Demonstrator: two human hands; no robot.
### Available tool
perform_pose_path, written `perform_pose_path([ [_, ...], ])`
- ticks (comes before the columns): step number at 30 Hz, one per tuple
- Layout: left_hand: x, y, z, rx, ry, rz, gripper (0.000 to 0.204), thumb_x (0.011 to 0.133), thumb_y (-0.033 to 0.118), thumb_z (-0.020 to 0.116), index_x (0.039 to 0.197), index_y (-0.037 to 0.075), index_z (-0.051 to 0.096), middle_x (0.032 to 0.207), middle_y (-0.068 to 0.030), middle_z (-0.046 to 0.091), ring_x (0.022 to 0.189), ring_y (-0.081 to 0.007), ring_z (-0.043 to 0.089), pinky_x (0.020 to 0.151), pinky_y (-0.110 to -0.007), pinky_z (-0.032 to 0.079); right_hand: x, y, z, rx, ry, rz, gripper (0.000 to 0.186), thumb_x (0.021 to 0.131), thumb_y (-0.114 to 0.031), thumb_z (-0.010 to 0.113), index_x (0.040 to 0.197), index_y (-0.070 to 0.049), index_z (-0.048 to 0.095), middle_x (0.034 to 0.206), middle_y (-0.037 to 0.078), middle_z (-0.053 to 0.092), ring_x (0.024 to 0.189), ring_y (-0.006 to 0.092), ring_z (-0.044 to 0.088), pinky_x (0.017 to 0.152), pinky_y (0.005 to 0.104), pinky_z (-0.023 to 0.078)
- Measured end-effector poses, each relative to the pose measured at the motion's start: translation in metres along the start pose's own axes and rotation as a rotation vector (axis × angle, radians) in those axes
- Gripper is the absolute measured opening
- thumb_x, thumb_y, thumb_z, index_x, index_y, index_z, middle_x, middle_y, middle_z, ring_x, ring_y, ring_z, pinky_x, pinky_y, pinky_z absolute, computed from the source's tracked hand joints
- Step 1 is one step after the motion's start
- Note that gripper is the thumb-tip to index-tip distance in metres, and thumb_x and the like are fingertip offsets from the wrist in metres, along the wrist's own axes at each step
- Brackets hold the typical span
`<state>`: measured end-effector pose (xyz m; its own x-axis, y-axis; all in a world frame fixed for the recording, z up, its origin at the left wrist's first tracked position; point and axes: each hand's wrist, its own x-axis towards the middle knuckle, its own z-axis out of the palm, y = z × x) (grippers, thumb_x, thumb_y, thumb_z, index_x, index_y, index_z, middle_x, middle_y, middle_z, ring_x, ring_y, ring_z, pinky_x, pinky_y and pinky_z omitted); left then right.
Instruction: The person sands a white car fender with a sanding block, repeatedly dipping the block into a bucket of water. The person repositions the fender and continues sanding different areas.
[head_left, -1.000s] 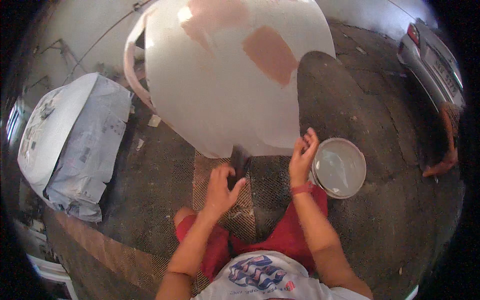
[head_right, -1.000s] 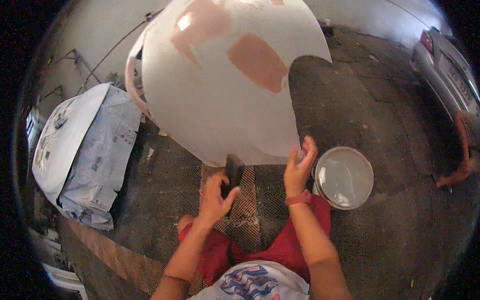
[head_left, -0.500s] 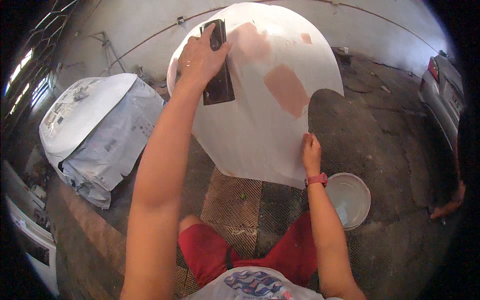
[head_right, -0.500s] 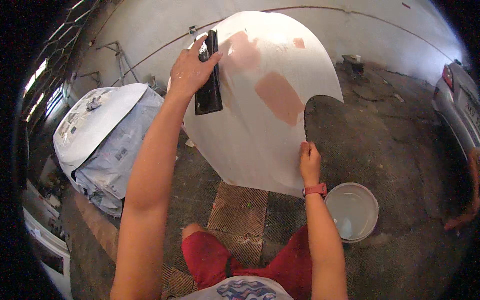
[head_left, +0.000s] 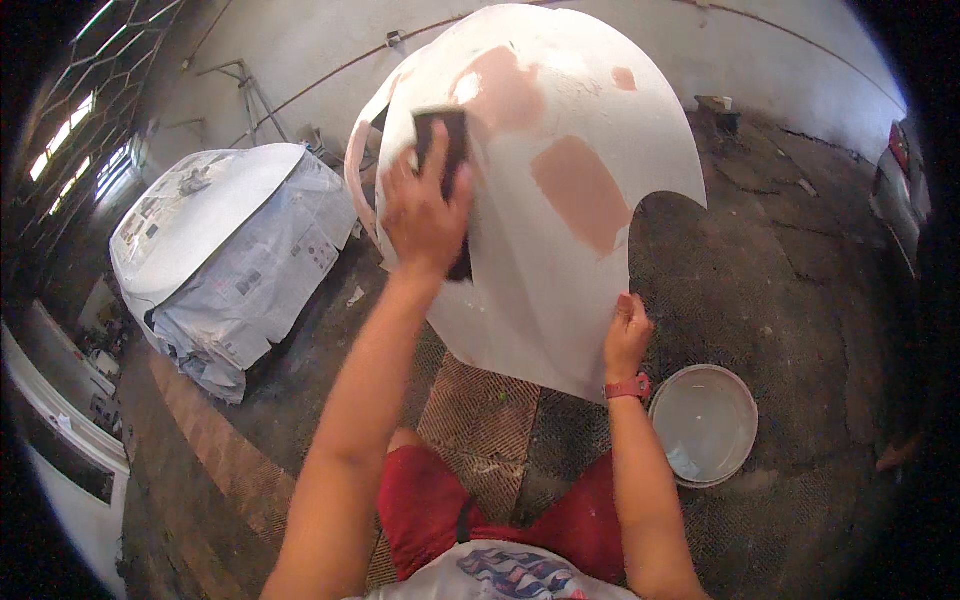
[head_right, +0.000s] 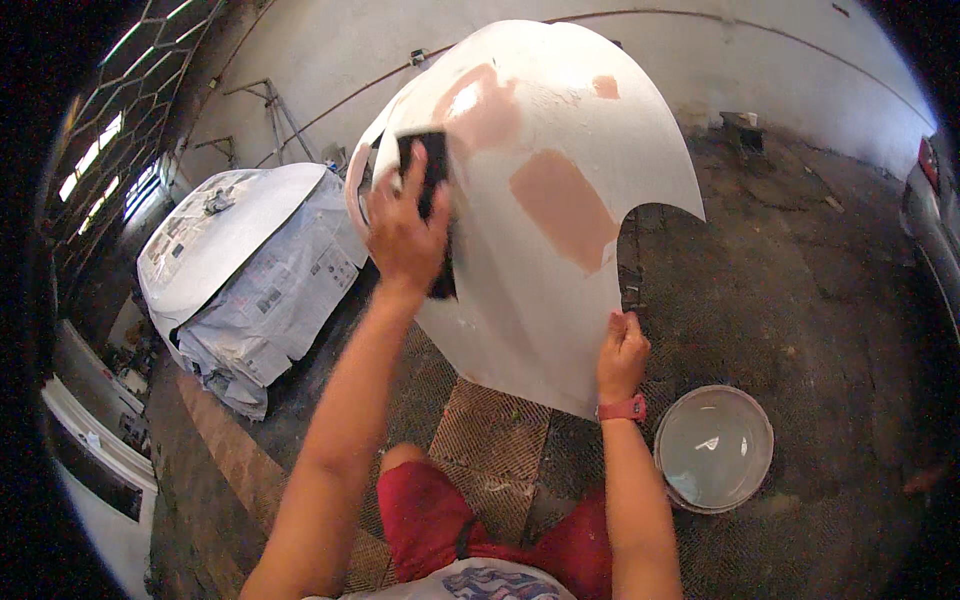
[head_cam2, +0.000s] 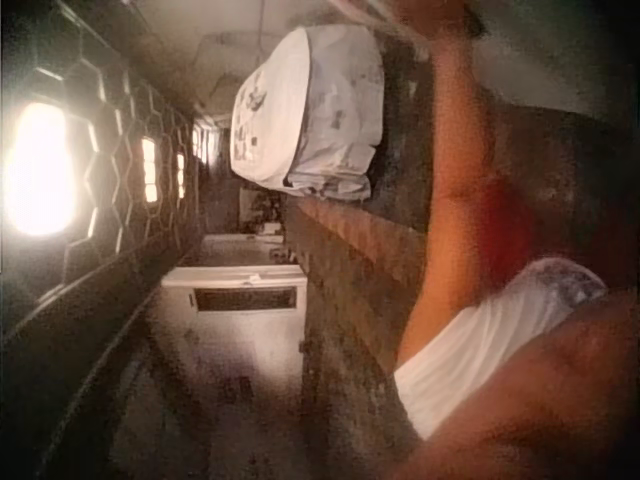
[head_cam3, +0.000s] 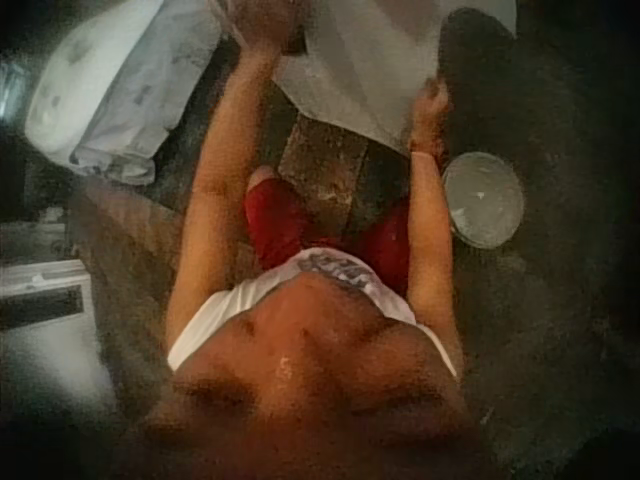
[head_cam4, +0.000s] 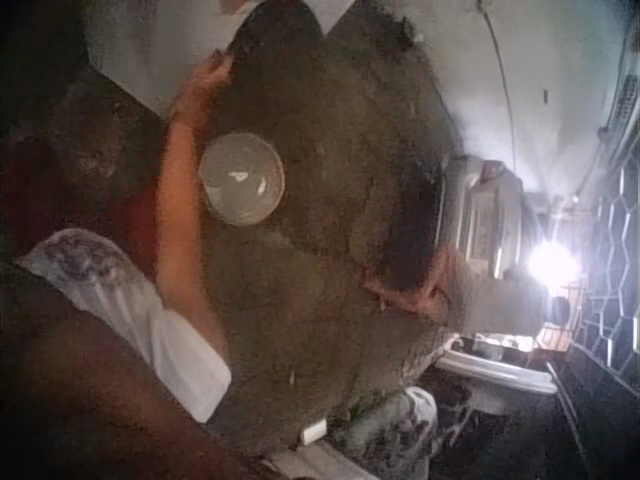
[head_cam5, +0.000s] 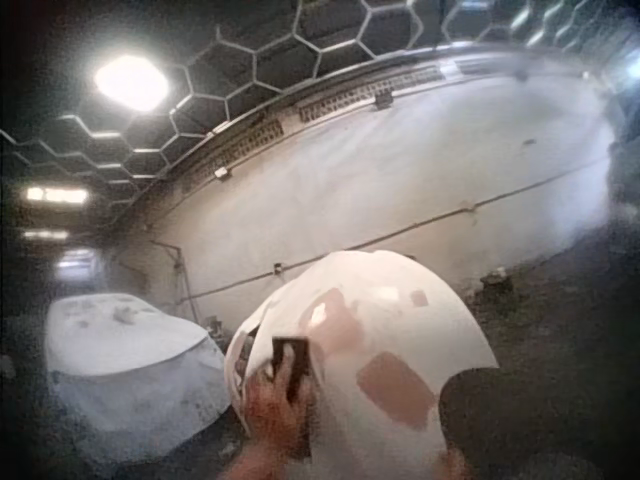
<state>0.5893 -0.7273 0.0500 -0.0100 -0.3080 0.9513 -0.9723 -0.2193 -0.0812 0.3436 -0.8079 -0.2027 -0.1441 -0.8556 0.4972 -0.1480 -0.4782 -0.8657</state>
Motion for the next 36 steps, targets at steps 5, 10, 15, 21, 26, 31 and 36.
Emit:
perform_pose_path([
  [5,0.084,-0.012,0.004,0.073,-0.149,-0.242,0.063,0.107,0.053,0.062,0.159,0.017,0.064,0.130,-0.0298,0.071,0.125,-0.0469,0.065,0.113,-0.055,0.050,-0.010,-0.011,0.010,-0.032,0.053,-0.031,0.059,0.118,-0.048,0.053,0.091,0.003,0.065,0.076,0.031,0.064,0.075,0.0547,0.064,0.067,0.0586,0.046],
  [10,-0.014,0.034,0.008,-0.110,0.001,-0.060,0.062,0.102,0.038,0.074,0.160,0.018,0.064,0.133,-0.0269,0.066,0.127,-0.0460,0.061,0.115,-0.055,0.047,0.008,0.014,-0.008,-0.080,0.050,-0.038,0.059,0.118,-0.048,0.053,0.087,0.002,0.061,0.071,0.029,0.062,0.070,0.0539,0.062,0.063,0.0589,0.044],
  [15,0.114,-0.028,0.018,-0.069,-0.306,-0.244,0.066,0.105,0.053,0.062,0.155,0.011,0.067,0.119,-0.0313,0.075,0.116,-0.0515,0.070,0.105,-0.056,0.054,-0.003,-0.007,0.009,-0.085,0.074,-0.046,0.059,0.118,-0.047,0.054,0.085,0.001,0.060,0.070,0.028,0.061,0.068,0.0530,0.061,0.062,0.0587,0.042],
  [21,0.014,0.020,0.012,-0.126,-0.057,-0.110,0.064,0.103,0.042,0.072,0.160,0.015,0.064,0.126,-0.0247,0.071,0.129,-0.0430,0.062,0.116,-0.053,0.047,0.013,0.014,0.004,-0.077,0.148,-0.084,0.059,0.117,-0.046,0.056,0.086,0.003,0.063,0.075,0.030,0.065,0.073,0.0535,0.064,0.063,0.0578,0.044],
  [26,0.086,-0.020,0.019,-0.055,-0.236,-0.191,0.066,0.104,0.051,0.067,0.162,0.019,0.062,0.129,-0.0261,0.072,0.138,-0.0448,0.061,0.118,-0.050,0.047,-0.004,0.016,-0.003,-0.119,0.063,-0.023,0.057,0.117,-0.045,0.057,0.095,0.006,0.070,0.079,0.033,0.067,0.076,0.0547,0.066,0.065,0.0575,0.046],
  [31,0.091,-0.033,0.029,-0.071,-0.222,-0.243,0.068,0.103,0.049,0.069,0.162,0.017,0.062,0.130,-0.0263,0.070,0.126,-0.0442,0.063,0.114,-0.051,0.048,0.006,0.002,0.020,-0.088,0.059,0.013,0.058,0.117,-0.046,0.057,0.098,0.007,0.071,0.079,0.033,0.066,0.075,0.0552,0.065,0.065,0.0567,0.046],
  [36,-0.025,0.024,0.007,-0.149,-0.005,-0.078,0.067,0.099,0.033,0.078,0.163,0.019,0.062,0.133,-0.0223,0.065,0.125,-0.0425,0.061,0.115,-0.053,0.047,0.006,0.021,0.001,-0.086,0.063,-0.052,0.061,0.117,-0.049,0.055,0.102,0.008,0.072,0.079,0.033,0.066,0.075,0.0560,0.064,0.065,0.0566,0.046],
])
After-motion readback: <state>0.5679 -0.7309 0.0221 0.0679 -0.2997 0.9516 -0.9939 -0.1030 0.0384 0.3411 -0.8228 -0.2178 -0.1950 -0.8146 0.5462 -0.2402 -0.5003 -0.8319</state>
